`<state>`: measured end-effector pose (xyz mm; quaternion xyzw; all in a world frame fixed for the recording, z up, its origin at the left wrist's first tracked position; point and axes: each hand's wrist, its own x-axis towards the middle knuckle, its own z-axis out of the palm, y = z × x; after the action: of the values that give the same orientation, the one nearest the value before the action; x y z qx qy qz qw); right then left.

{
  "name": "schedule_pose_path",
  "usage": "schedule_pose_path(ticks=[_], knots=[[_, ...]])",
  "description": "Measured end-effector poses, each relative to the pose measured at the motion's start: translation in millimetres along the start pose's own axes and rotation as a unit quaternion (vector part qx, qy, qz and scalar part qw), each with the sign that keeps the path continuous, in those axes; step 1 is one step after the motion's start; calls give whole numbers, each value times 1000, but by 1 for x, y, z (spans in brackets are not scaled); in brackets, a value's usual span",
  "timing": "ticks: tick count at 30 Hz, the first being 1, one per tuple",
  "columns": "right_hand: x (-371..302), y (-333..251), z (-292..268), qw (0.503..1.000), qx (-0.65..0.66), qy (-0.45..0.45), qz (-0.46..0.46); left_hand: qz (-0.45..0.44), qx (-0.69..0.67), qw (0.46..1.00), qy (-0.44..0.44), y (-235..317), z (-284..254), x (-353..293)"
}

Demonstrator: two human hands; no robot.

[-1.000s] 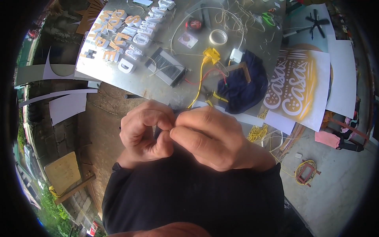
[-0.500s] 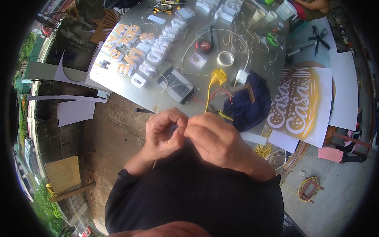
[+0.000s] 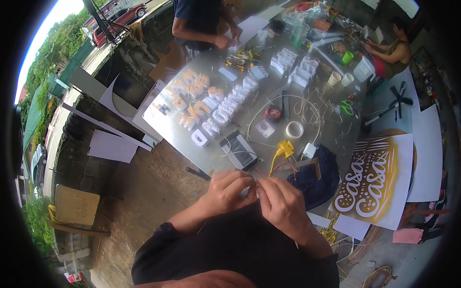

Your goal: The recorder is wiring and stripping electrical leads for illuminated sign letters.

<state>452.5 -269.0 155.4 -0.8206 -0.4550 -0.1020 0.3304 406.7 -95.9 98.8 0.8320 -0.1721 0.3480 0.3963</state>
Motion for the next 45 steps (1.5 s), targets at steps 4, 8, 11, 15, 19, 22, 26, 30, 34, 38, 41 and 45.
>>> schedule_pose_path(ticks=[4, 8, 11, 15, 19, 22, 26, 30, 34, 38, 41, 45], knots=[[2, 1, -3, 1000, -7, -26, 16, 59, 54, 996, -26, -3, -2, 1], [-5, 7, -2, 995, -16, -94, 38, 122, 89, 984, -98, -8, -7, -3], [-8, 12, 5, 994, -2, -99, 42, 179, 74, 972, -130, -19, -6, -6], [-15, 22, 17, 981, 155, -79, 90, 200, 62, 969, -129, -22, -4, -7], [-19, 17, 25, 939, 291, -21, 179, 126, 16, 989, -69, -20, 5, -8], [-20, 20, 30, 946, 264, 1, 186, 69, -18, 996, -49, -19, 8, -14], [-22, 26, 35, 956, 230, -7, 179, 77, 32, 994, -66, -18, 3, -16], [-32, 33, 44, 927, 295, -12, 230, 90, -12, 989, -114, -26, -2, -18], [-36, 35, 54, 873, 400, -35, 278, 77, -45, 985, -150, -35, -11, -21], [-42, 35, 62, 861, 417, -50, 287, 119, -49, 978, -166, -39, -15, -21], [-50, 36, 67, 845, 428, -17, 321, 135, -41, 975, -174, -37, -15, -17], [-50, 31, 67, 855, 416, -8, 309, 156, 7, 963, -217, -35, -17, -19]])
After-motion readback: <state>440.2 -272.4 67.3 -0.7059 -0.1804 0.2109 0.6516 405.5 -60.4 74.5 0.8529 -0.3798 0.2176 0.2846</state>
